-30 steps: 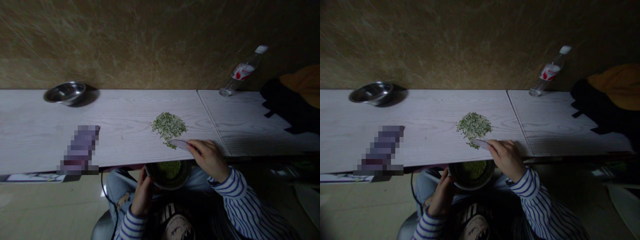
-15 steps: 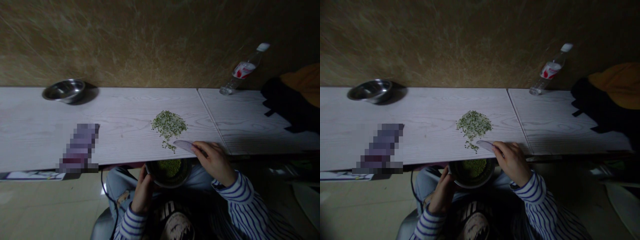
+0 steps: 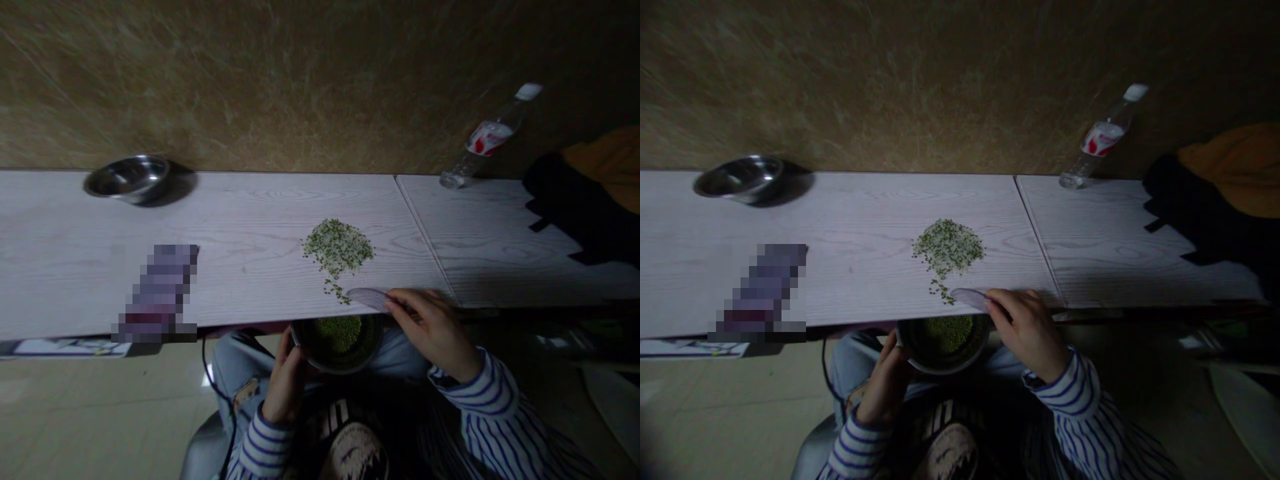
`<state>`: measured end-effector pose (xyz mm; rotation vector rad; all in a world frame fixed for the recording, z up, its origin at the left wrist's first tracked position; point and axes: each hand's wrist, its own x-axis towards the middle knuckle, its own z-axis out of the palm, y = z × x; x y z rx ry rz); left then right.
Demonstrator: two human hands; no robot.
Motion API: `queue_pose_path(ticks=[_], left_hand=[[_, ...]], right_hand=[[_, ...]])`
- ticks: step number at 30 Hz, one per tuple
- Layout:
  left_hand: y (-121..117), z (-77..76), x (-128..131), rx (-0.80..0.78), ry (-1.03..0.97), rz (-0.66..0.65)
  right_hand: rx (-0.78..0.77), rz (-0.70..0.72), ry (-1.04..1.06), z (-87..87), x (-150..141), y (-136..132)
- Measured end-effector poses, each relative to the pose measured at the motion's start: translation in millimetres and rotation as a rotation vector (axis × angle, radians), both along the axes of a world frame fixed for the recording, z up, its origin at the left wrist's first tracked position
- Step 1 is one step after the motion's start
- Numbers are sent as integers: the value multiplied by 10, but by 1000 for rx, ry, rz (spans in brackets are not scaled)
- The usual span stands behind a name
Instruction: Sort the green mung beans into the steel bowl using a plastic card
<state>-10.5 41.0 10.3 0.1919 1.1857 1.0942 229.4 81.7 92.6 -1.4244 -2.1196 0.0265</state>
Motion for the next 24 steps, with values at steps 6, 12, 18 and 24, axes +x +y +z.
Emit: queue_pose_path(ticks=[6,12,18,24], left_hand=[[-3,17,-8,21,8,-24],[7,14,12,11,1,-23],[4,-24,-6,11,7,-21],[5,-6,-8,36,4,-12]], right_hand=[[18,-6,33,-3,70,-66],[19,-7,16,-11,67,-79],[41,-30,-5,-18,62,-9],[13,-7,6,-27,34,-9]])
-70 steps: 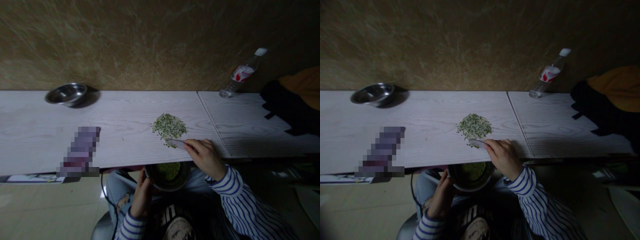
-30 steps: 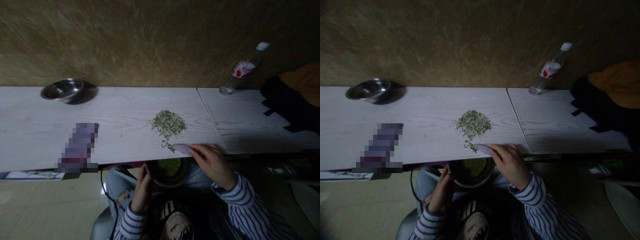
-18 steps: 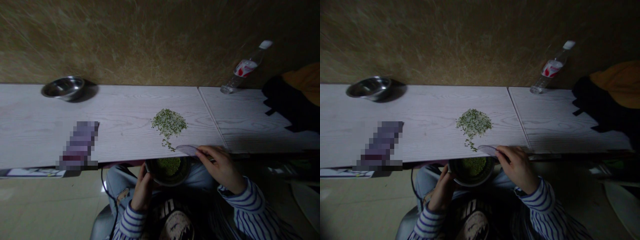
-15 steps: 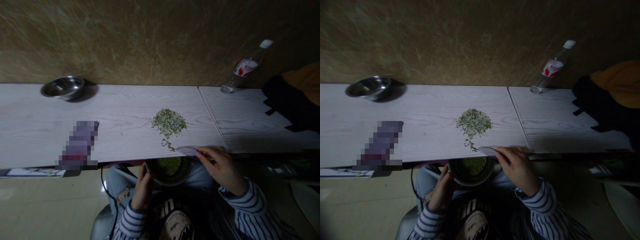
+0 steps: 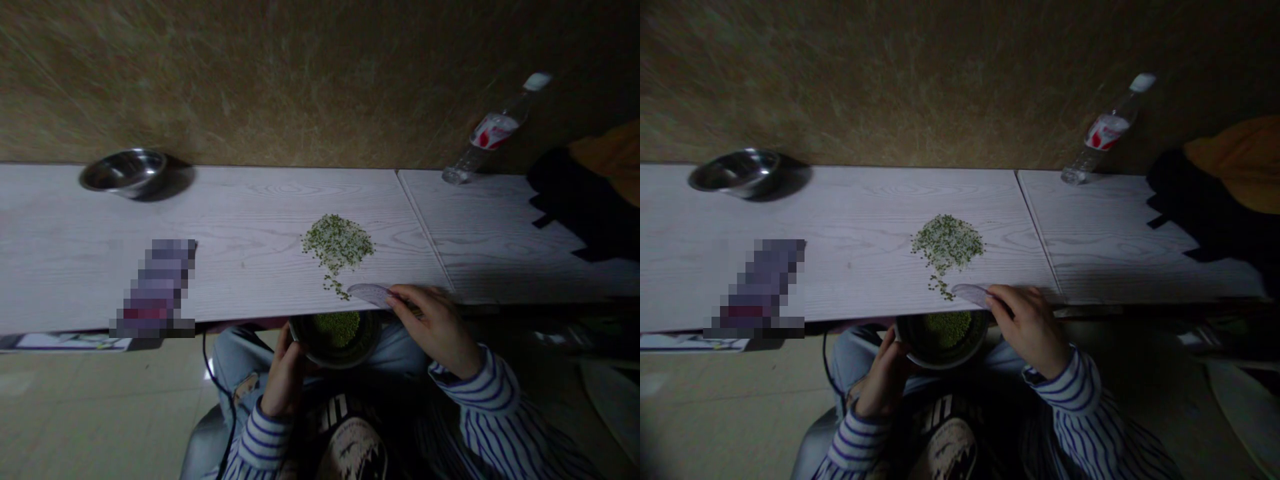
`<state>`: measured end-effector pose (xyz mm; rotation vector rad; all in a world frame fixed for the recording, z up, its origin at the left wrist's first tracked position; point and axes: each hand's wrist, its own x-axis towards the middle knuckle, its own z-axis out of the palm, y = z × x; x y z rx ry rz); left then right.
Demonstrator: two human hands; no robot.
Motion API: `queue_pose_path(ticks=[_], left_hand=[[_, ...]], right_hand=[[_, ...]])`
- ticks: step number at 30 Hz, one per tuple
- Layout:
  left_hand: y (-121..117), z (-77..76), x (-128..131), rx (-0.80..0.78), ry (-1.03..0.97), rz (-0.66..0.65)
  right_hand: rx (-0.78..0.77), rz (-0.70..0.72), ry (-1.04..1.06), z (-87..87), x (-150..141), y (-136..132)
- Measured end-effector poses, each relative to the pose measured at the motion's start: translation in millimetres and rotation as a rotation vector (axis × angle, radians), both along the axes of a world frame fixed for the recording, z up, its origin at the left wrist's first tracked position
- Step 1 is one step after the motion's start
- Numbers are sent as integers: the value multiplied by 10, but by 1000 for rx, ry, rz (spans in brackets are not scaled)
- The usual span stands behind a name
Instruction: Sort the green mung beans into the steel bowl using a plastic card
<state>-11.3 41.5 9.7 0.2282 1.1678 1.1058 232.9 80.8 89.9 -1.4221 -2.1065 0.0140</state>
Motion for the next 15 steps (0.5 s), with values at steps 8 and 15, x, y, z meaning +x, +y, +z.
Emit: queue_pose_path(ticks=[8,15], left_hand=[[-16,7,5,-11,0,9],[-5,-10,-6,11,-4,-15]], right_hand=[[-37,28,14,0,-6,-26],[-35,19,16,-4,-45,-24]])
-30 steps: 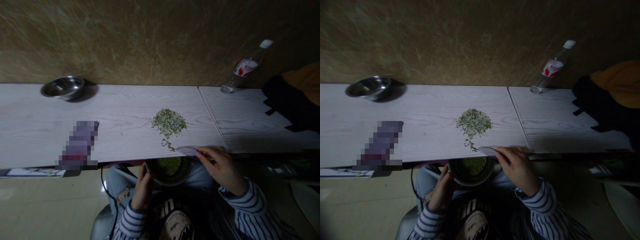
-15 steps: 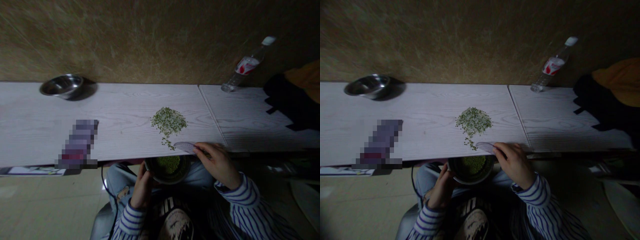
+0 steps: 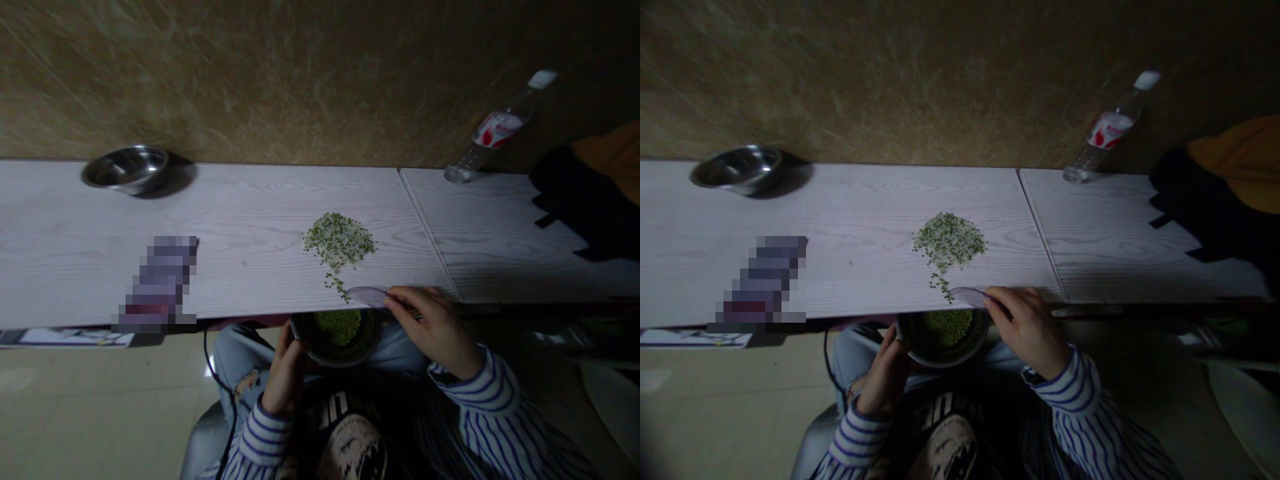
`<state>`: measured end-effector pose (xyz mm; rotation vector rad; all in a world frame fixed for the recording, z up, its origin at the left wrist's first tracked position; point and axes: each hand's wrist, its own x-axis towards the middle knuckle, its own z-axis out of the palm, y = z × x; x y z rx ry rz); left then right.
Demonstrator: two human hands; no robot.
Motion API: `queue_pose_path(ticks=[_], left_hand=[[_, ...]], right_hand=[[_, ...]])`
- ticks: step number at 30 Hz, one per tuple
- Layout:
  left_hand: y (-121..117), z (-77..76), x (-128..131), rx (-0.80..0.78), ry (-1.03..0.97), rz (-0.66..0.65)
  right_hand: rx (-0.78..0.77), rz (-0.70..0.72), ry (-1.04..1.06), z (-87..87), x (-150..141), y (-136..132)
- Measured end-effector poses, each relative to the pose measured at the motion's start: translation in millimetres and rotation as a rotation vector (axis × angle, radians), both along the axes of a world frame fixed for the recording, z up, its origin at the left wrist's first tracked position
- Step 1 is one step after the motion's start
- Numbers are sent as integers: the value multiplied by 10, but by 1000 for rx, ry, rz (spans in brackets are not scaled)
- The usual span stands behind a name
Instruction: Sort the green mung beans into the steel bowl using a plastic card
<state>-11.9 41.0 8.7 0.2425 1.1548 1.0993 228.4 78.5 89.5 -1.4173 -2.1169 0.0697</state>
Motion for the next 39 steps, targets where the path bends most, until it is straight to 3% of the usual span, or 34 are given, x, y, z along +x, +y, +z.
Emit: queue_pose_path(ticks=[11,39], left_hand=[[-3,-2,-22,-6,-26,1],[14,45,-19,-33,22,31]], right_hand=[[-6,-88,-38,54,59,61],[-80,-6,-5,-13,2,57]])
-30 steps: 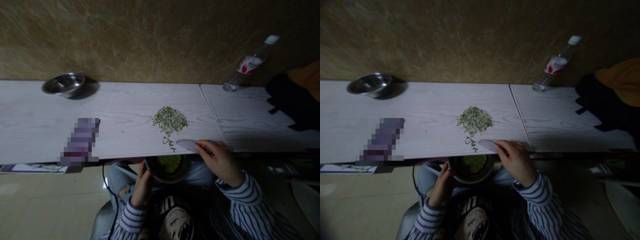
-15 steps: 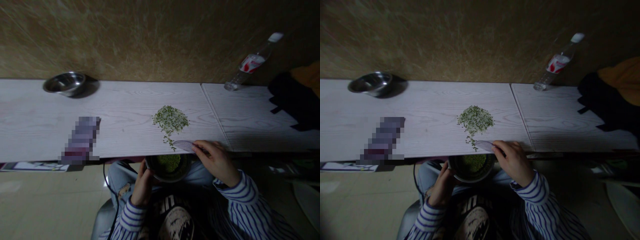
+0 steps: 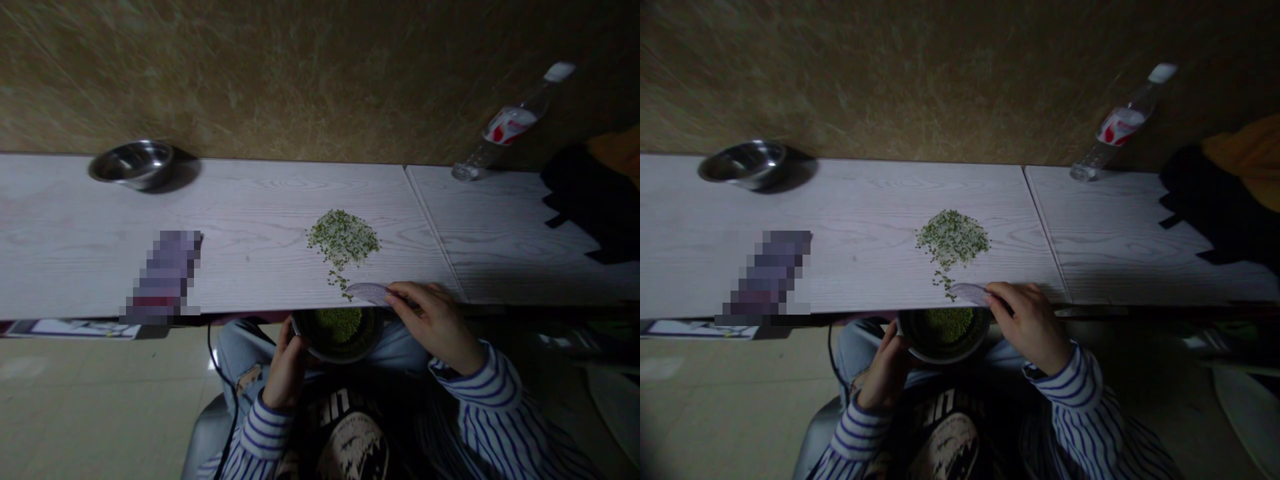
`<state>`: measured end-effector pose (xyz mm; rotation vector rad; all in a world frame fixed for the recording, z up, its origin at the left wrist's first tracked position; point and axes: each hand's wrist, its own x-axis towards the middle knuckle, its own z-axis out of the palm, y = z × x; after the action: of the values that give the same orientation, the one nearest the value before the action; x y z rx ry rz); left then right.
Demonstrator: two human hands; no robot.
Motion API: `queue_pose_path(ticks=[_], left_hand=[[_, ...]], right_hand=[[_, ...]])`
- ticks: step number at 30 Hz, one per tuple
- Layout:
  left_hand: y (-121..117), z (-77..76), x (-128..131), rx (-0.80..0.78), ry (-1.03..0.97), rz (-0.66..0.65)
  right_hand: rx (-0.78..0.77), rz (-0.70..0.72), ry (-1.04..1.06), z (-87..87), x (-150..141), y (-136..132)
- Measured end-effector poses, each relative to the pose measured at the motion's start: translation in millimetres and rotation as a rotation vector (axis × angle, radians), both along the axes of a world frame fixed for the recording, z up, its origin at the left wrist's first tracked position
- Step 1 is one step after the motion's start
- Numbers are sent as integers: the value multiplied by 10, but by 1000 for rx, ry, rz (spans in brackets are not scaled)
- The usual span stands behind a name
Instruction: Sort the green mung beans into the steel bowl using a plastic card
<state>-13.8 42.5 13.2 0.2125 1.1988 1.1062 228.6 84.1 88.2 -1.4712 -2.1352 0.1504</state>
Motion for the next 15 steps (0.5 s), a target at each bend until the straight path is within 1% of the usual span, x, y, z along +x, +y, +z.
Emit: queue_pose_path(ticks=[4,8,15], left_hand=[[-5,-17,-7,3,-29,6],[-13,-39,-20,-9,-45,15],[-19,-55,-33,23,-18,-21]], right_hand=[[23,9,1,11,-15,13],[13,18,-3,21,-29,6],[2,36,16,27,-77,14]])
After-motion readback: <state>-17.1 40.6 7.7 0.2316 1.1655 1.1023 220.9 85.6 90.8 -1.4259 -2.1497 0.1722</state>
